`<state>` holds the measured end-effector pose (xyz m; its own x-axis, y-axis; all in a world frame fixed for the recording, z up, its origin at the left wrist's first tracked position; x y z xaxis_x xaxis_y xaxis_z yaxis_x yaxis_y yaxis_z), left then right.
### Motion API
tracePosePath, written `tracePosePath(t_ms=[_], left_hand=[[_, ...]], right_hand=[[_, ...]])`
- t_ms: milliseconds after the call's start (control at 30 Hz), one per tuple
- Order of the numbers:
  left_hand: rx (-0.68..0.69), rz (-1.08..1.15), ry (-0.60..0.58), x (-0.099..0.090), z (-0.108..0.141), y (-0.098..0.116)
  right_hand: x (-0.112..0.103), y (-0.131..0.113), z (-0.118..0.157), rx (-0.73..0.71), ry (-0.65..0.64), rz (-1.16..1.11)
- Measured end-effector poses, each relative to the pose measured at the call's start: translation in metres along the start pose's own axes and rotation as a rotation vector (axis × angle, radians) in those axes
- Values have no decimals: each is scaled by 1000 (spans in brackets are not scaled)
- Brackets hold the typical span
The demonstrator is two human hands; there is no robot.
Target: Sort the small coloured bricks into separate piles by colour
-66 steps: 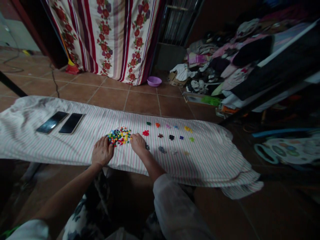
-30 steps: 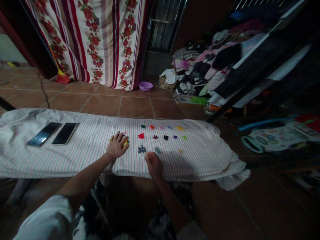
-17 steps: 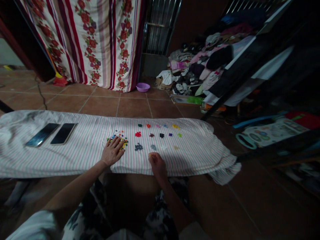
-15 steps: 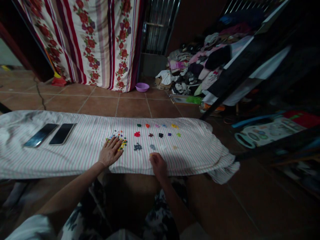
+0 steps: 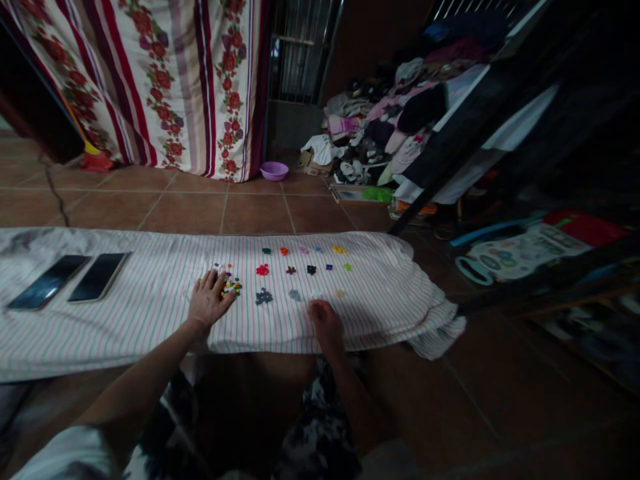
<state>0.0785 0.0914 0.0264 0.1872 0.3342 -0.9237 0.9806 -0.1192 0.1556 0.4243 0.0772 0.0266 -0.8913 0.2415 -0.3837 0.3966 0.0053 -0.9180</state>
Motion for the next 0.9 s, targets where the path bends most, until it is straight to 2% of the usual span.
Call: tracePosePath(t_ms=[100,267,400,500,700,900], left_hand=[[30,-31,-3,-4,0,7],[37,-19,21,-5,3,8],[33,-4,36,-2,4,6],[31,-14,50,-1,4,5],[65,6,40,4,6,3],[61,-18,42,4,6,3]], right_hand=[[-17,4,-31,-42,52,61],[-44,9,-108,-77,158,225],[-58,13,-164,-38,213,406],[-61,15,-195,-19,237,527],[-57,25,-229,-18,275,587],[-53,26,-240,5,257,582]])
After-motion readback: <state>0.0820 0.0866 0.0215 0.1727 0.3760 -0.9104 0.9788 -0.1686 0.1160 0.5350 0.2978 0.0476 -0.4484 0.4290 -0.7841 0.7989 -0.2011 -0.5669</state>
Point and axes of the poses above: each hand's wrist, its own z-axis away from the middle knuckle, its own x-axis out of the palm, y = z × x, the point moved 6 cm from there along -z, towards the middle knuckle, and after that the axes turned 5 degrees about x, right-handed, at the moved point
